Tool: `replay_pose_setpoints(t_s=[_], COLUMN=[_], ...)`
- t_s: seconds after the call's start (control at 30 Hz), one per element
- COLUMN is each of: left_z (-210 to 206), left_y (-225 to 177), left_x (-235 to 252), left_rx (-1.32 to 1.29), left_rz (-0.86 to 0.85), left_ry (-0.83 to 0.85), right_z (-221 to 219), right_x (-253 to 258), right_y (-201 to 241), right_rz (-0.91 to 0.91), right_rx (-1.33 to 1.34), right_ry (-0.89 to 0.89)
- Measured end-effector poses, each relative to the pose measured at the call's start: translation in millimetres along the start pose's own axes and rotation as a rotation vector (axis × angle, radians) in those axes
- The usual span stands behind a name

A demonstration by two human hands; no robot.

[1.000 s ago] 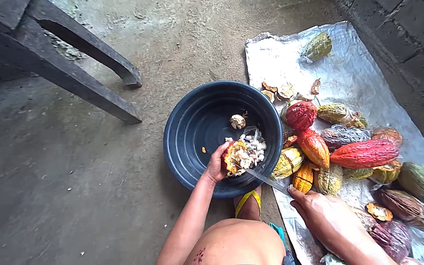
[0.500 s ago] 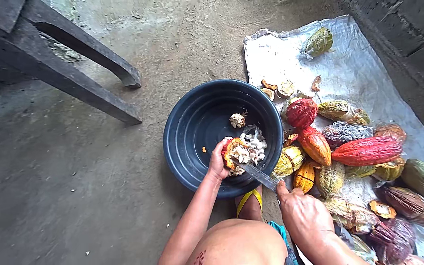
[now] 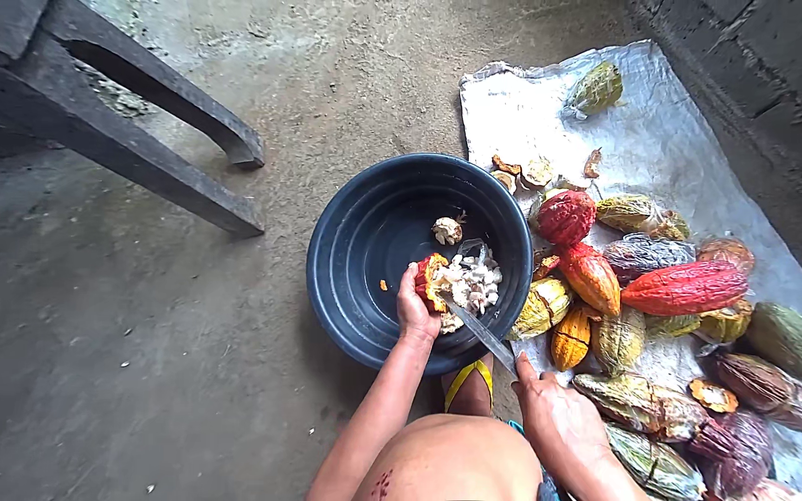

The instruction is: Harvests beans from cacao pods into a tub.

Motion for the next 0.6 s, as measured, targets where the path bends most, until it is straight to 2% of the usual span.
replay_pose_setpoints(t_s=[0.07, 0.27, 0.4, 0.6], left_z=[-0.5, 8.4, 8.7, 19.2], left_y=[-0.9, 1.2, -0.1, 5.4], left_x=[2.6, 7.6, 11.1, 15.8], left_rx=[-0.015, -0.021, -0.115, -0.162], left_rz=[0.004, 0.023, 0.035, 0.224], left_ry=[0.031, 0.132, 0.179, 0.348], right_z=[-6.5, -4.3, -0.6, 5.2], right_x=[2.0, 3.8, 6.2, 6.6], right_y=[-2.3, -11.2, -15.6, -39.4], right_rz=[0.049, 0.167, 0.239, 0.36], right_rx=[0.12, 0.242, 0.341, 0.499], right_ry=[0.052, 0.103, 0.078, 0.1])
Point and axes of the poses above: each hand's wrist, its own x-axis towards the middle knuckle, its own z-axis out of the back of the hand, y = z × x, the point moved 5 cm from there along x, towards the middle knuckle, and after that the axes turned 13 degrees about z, right-handed, at the moved point
